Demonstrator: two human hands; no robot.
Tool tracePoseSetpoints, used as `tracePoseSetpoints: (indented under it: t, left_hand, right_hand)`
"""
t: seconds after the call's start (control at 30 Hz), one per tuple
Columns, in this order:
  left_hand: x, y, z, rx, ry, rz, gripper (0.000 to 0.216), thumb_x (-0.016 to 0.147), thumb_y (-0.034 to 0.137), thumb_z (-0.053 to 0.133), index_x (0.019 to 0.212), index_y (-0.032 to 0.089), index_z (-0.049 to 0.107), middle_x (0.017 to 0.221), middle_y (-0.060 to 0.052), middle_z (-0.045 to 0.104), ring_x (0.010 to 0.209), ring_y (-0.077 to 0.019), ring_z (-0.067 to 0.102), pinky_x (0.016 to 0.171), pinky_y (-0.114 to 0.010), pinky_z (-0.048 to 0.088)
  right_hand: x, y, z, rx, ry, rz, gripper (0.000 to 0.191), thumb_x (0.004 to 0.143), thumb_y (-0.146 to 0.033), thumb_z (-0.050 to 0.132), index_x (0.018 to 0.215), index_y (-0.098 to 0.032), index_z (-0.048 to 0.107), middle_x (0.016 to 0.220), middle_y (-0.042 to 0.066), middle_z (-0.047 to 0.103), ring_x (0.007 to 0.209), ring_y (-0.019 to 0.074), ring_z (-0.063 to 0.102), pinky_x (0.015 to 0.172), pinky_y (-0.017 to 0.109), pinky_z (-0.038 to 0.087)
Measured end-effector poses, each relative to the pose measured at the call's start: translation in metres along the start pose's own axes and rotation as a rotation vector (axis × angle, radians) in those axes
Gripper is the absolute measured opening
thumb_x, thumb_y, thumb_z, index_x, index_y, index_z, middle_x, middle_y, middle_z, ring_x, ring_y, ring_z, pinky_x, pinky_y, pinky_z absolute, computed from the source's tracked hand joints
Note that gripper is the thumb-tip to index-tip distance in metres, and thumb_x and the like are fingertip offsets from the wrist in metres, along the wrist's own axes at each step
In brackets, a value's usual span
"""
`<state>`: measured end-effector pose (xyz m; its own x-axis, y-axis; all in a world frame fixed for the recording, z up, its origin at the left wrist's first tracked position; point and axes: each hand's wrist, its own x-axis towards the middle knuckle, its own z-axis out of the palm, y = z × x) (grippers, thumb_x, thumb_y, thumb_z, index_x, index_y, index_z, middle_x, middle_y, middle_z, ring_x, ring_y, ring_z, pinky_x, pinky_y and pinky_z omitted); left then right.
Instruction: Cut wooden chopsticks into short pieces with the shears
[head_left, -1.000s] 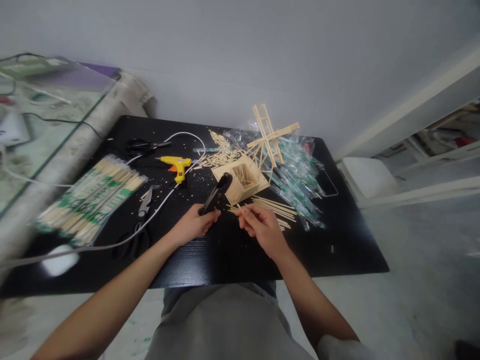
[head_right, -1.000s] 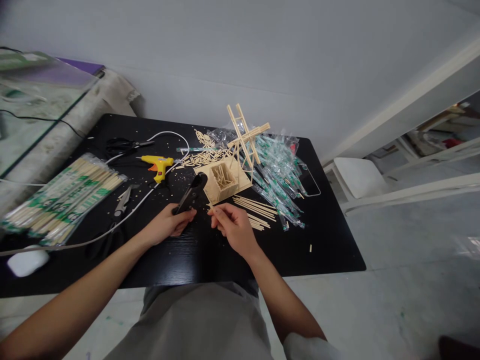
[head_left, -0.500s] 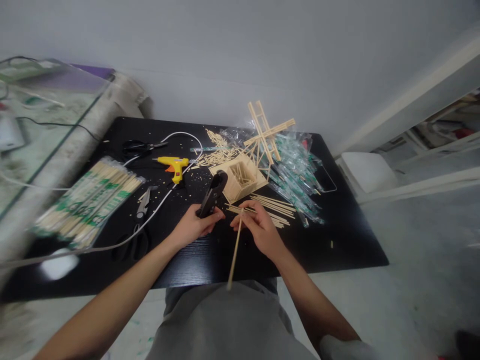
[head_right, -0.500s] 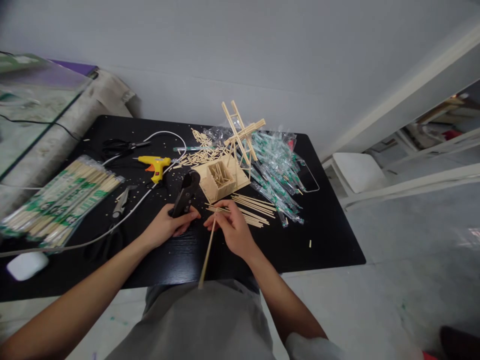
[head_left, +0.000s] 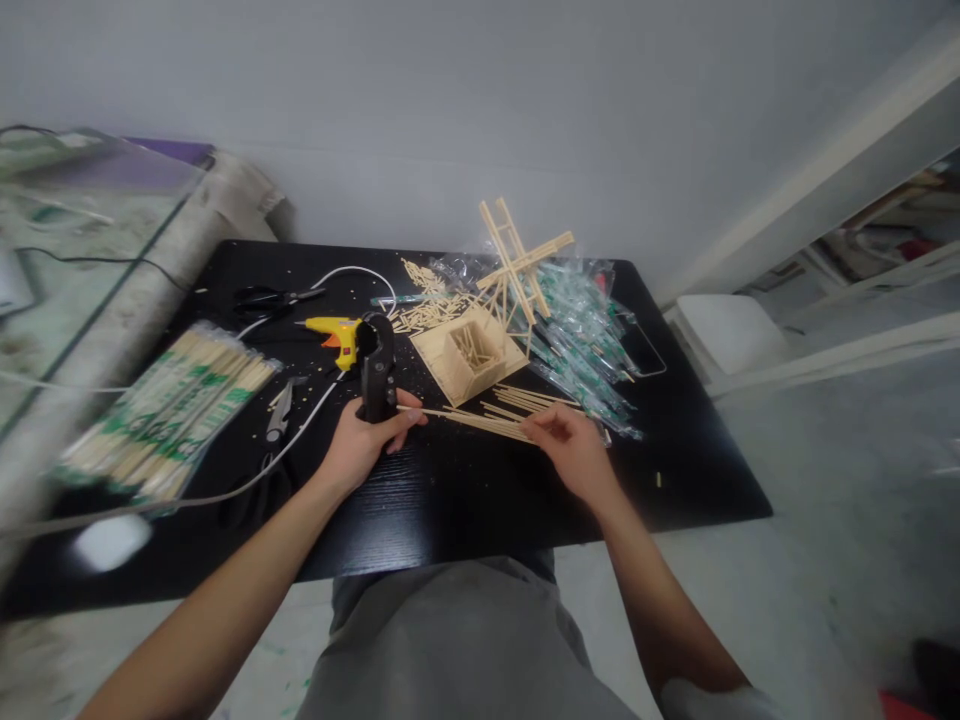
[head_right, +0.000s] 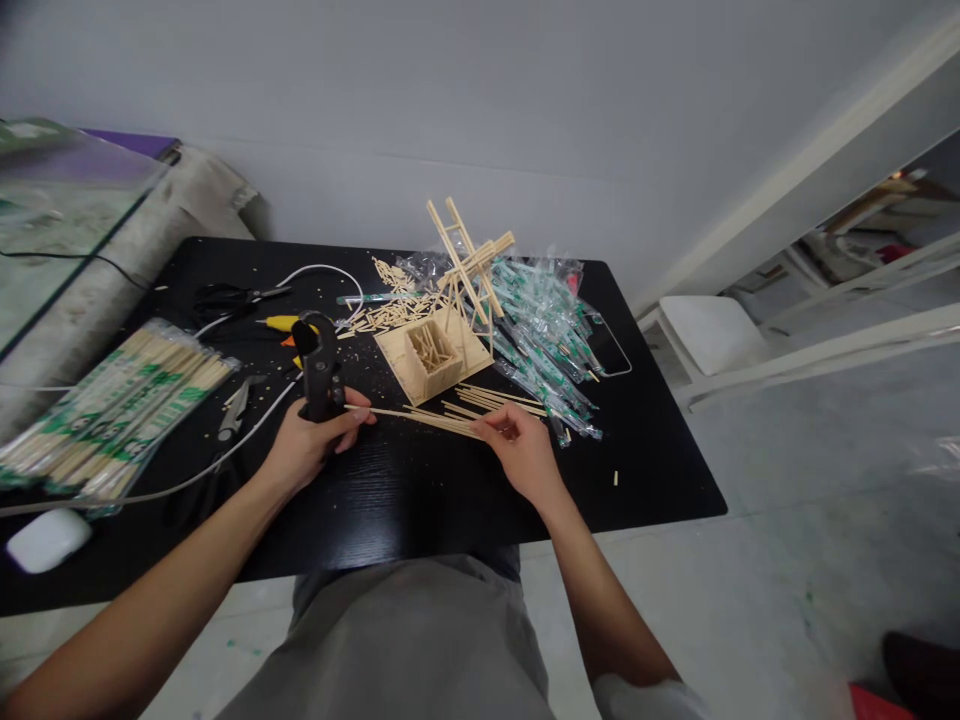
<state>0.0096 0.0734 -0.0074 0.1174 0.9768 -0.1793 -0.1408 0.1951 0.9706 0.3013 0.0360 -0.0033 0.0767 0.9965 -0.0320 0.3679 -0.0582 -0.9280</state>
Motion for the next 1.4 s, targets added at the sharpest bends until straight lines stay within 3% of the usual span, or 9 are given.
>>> tracePoseSetpoints:
  t: [0.13,0.27,0.47,0.73,0.93,1.07,1.17,1.27,1.4]
  left_hand:
    - [0.000,0.001,0.000,0.040,0.052,0.042,0.026,0.078,0.037,0.084,0.083,0.014,0.073,0.072,-0.006,0.074,0.045,-0.0092,0.052,0.040,-0.022,0.034]
    - [0.001,0.003,0.000,0.044,0.098,0.073,0.025,0.083,0.037,0.079,0.073,0.015,0.068,0.060,-0.001,0.067,0.044,-0.0082,0.050,0.041,-0.022,0.034]
    - [0.003,0.004,0.003,0.037,0.102,0.066,0.025,0.084,0.037,0.077,0.074,0.016,0.068,0.048,0.002,0.057,0.042,-0.0088,0.046,0.041,-0.021,0.032]
    - [0.003,0.000,0.000,0.068,0.090,0.045,0.025,0.084,0.037,0.078,0.074,0.016,0.068,0.051,0.002,0.058,0.043,-0.0080,0.047,0.043,-0.021,0.034]
    - [0.003,-0.001,0.000,0.072,0.101,0.052,0.028,0.082,0.040,0.081,0.077,0.017,0.067,0.063,0.000,0.067,0.046,-0.0085,0.051,0.044,-0.022,0.037]
    - [0.003,0.000,0.000,0.095,0.112,0.073,0.029,0.082,0.042,0.081,0.079,0.017,0.066,0.062,0.001,0.066,0.046,-0.0087,0.050,0.045,-0.023,0.039]
    - [0.002,0.006,0.003,0.112,0.124,0.097,0.028,0.083,0.041,0.080,0.081,0.017,0.065,0.065,0.000,0.068,0.047,-0.0086,0.051,0.047,-0.023,0.039]
    - [0.000,0.021,0.011,0.164,0.117,0.112,0.026,0.084,0.039,0.078,0.084,0.017,0.066,0.057,0.002,0.064,0.046,-0.0094,0.050,0.047,-0.023,0.039]
    - [-0.001,0.045,0.025,0.325,0.045,0.173,0.022,0.085,0.036,0.075,0.081,0.017,0.066,0.057,0.002,0.064,0.046,-0.0096,0.052,0.046,-0.022,0.037]
  right_hand:
    - [-0.007,0.007,-0.003,-0.285,-0.097,-0.117,0.013,0.086,-0.035,0.076,0.086,-0.023,0.074,0.084,0.004,0.077,0.071,0.0211,0.067,0.071,0.035,0.053]
    - [-0.004,0.018,-0.011,-0.435,-0.014,-0.217,0.002,0.088,-0.024,0.071,0.088,-0.023,0.073,0.088,0.006,0.076,0.083,0.0249,0.071,0.080,0.038,0.055]
    - [0.010,0.027,-0.016,-0.601,0.033,-0.219,0.006,0.089,-0.016,0.068,0.092,-0.020,0.071,0.092,0.009,0.076,0.089,0.0272,0.071,0.085,0.041,0.055]
    - [0.023,0.015,-0.006,-0.758,-0.149,-0.213,0.013,0.093,-0.008,0.062,0.099,-0.017,0.069,0.099,0.012,0.075,0.096,0.0281,0.068,0.088,0.040,0.052]
    - [0.025,0.012,-0.005,-0.803,-0.177,-0.235,0.018,0.094,-0.006,0.056,0.099,-0.017,0.069,0.098,0.015,0.071,0.095,0.0305,0.065,0.087,0.042,0.050]
    - [0.018,-0.003,-0.010,-0.547,-0.174,-0.232,0.016,0.097,-0.013,0.053,0.101,-0.019,0.068,0.100,0.011,0.069,0.094,0.0273,0.065,0.087,0.041,0.051]
    - [0.010,-0.019,-0.008,-0.130,-0.318,-0.108,0.010,0.096,-0.026,0.060,0.102,-0.022,0.067,0.092,0.004,0.069,0.083,0.0216,0.066,0.078,0.036,0.055]
    - [0.004,-0.032,0.007,0.197,-0.471,0.027,0.016,0.094,-0.036,0.067,0.095,-0.020,0.067,0.092,0.003,0.072,0.075,0.0169,0.066,0.071,0.032,0.056]
    - [0.000,-0.039,0.034,0.362,-0.563,0.107,0.025,0.090,-0.042,0.075,0.091,-0.019,0.066,0.090,0.005,0.078,0.075,0.0150,0.071,0.073,0.030,0.059]
